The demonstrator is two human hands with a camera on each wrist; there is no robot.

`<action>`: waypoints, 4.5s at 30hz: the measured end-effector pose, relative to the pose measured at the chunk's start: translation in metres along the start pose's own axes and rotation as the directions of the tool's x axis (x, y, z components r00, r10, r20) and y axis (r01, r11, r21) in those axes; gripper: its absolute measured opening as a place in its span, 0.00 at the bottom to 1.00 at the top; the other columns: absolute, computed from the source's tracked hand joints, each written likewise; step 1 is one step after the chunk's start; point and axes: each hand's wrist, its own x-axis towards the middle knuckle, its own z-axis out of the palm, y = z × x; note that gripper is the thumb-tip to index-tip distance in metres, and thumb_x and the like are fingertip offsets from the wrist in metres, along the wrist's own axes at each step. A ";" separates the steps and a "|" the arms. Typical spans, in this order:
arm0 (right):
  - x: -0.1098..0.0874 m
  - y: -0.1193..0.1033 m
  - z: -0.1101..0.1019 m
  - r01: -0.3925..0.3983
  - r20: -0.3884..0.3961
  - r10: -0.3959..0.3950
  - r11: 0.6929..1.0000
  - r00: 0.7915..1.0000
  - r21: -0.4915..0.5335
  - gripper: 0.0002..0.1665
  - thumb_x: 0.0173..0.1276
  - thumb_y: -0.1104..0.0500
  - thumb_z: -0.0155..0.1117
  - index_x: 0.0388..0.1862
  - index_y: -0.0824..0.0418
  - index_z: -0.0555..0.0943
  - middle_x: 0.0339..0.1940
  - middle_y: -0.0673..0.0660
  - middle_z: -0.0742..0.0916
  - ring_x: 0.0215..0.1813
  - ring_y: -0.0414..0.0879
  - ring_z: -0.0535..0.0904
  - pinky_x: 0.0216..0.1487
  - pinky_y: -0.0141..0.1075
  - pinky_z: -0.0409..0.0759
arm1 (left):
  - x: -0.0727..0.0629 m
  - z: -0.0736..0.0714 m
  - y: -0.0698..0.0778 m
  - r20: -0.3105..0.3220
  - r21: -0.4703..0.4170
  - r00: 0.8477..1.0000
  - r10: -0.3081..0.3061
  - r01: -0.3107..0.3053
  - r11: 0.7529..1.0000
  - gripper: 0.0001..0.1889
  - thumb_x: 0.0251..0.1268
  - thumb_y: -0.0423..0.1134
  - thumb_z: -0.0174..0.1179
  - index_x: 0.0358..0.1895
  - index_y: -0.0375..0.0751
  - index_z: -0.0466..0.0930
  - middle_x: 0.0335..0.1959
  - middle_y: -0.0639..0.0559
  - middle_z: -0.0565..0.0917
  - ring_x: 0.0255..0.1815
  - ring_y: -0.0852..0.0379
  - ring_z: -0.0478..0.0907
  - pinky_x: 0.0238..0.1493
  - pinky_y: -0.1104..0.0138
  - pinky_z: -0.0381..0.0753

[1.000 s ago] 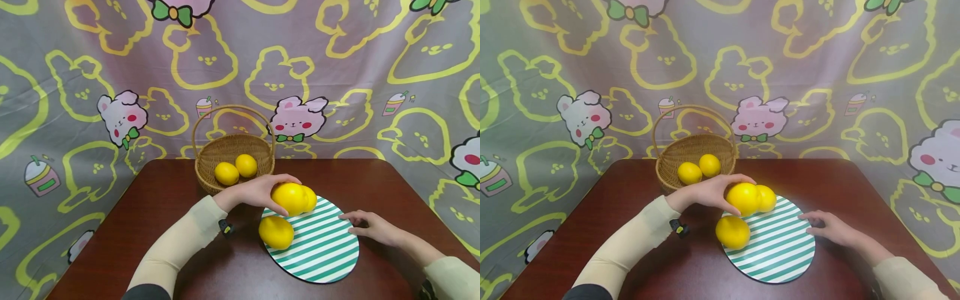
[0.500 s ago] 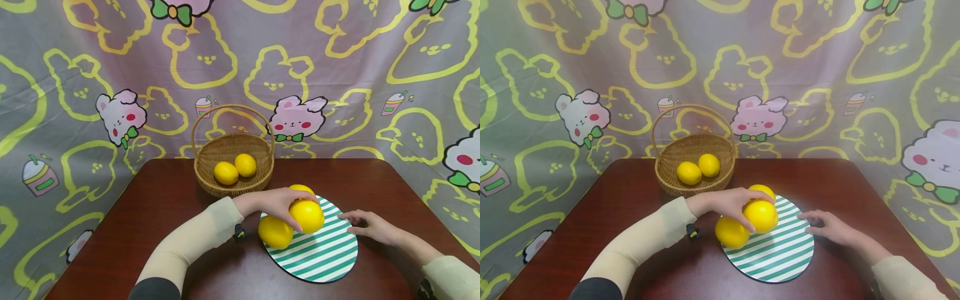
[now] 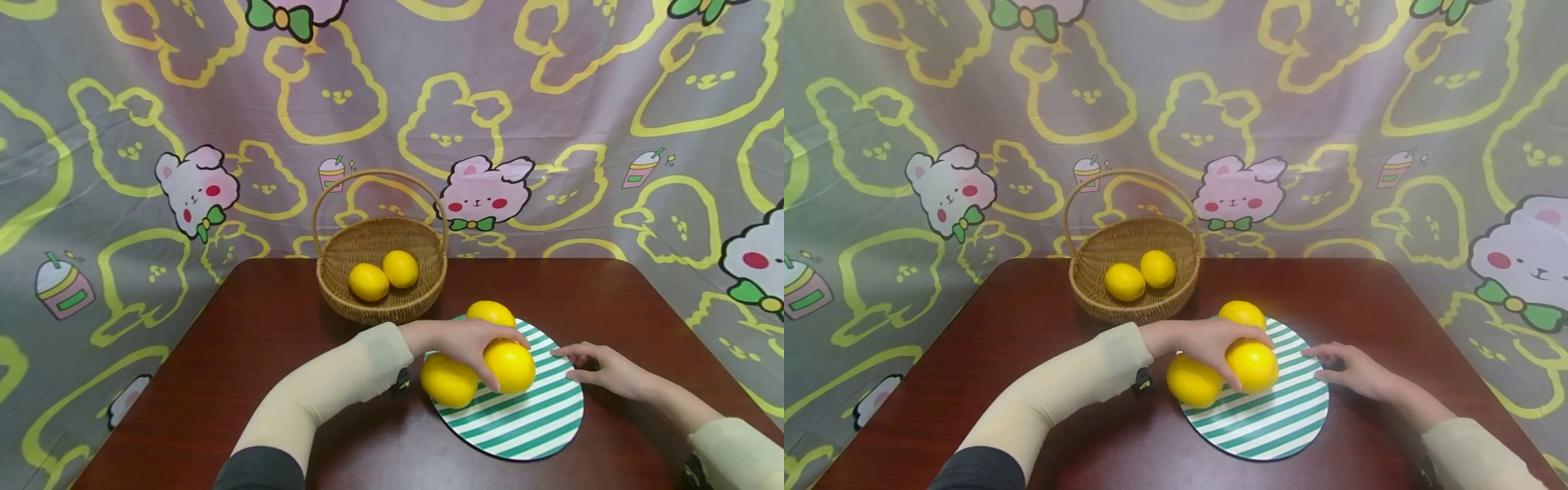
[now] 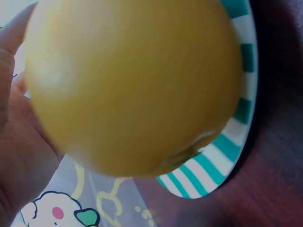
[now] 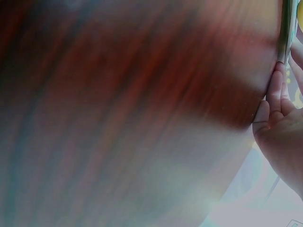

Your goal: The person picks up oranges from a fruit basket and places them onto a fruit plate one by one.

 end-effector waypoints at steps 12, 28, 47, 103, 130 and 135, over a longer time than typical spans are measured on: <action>0.001 0.000 0.000 -0.018 0.004 0.019 1.000 1.000 -0.003 0.26 0.66 0.56 0.67 0.60 0.66 0.77 0.41 0.50 0.81 0.38 0.38 0.73 0.41 0.30 0.76 | 0.006 0.010 -0.006 0.012 0.082 0.999 -0.050 0.048 0.995 0.41 0.51 0.53 0.73 0.69 0.59 0.63 0.60 0.63 0.72 0.52 0.67 0.68 0.53 0.71 0.66; 0.001 0.000 -0.001 -0.022 0.011 0.022 1.000 1.000 -0.007 0.27 0.66 0.56 0.67 0.61 0.66 0.77 0.40 0.50 0.80 0.39 0.38 0.72 0.40 0.30 0.76 | 0.001 0.006 -0.009 0.002 0.037 0.999 -0.048 0.048 0.998 0.41 0.53 0.54 0.72 0.71 0.57 0.63 0.64 0.65 0.70 0.59 0.70 0.66 0.59 0.73 0.62; 0.002 0.002 -0.001 0.017 -0.001 -0.017 0.999 1.000 -0.029 0.25 0.67 0.57 0.66 0.60 0.66 0.77 0.40 0.49 0.80 0.38 0.37 0.72 0.39 0.30 0.75 | -0.024 -0.007 -0.016 -0.079 0.011 0.996 -0.031 0.032 0.999 0.38 0.55 0.52 0.71 0.69 0.51 0.67 0.60 0.60 0.76 0.57 0.65 0.73 0.59 0.73 0.66; 0.000 0.002 -0.001 0.036 -0.001 -0.036 0.999 0.999 -0.017 0.26 0.68 0.55 0.65 0.60 0.67 0.76 0.40 0.50 0.80 0.38 0.37 0.72 0.38 0.30 0.75 | -0.163 -0.079 -0.086 -0.531 -0.187 0.803 -0.270 0.199 0.962 0.30 0.57 0.43 0.71 0.64 0.45 0.73 0.62 0.46 0.75 0.63 0.47 0.68 0.60 0.49 0.70; 0.001 0.000 -0.001 -0.014 0.007 0.014 1.000 1.000 -0.011 0.27 0.67 0.54 0.66 0.61 0.66 0.77 0.41 0.51 0.80 0.38 0.38 0.72 0.40 0.30 0.76 | -0.150 -0.085 -0.130 -0.486 -0.178 0.769 -0.414 0.377 0.909 0.33 0.55 0.41 0.72 0.65 0.39 0.73 0.66 0.43 0.72 0.67 0.44 0.64 0.67 0.53 0.61; 0.001 0.001 -0.002 -0.007 0.007 0.007 1.000 1.000 -0.008 0.26 0.67 0.55 0.66 0.61 0.66 0.77 0.41 0.51 0.80 0.38 0.38 0.72 0.40 0.30 0.76 | -0.148 -0.083 -0.136 -0.483 -0.162 0.776 -0.405 0.375 0.912 0.33 0.54 0.40 0.72 0.64 0.37 0.73 0.64 0.43 0.74 0.66 0.46 0.67 0.66 0.55 0.63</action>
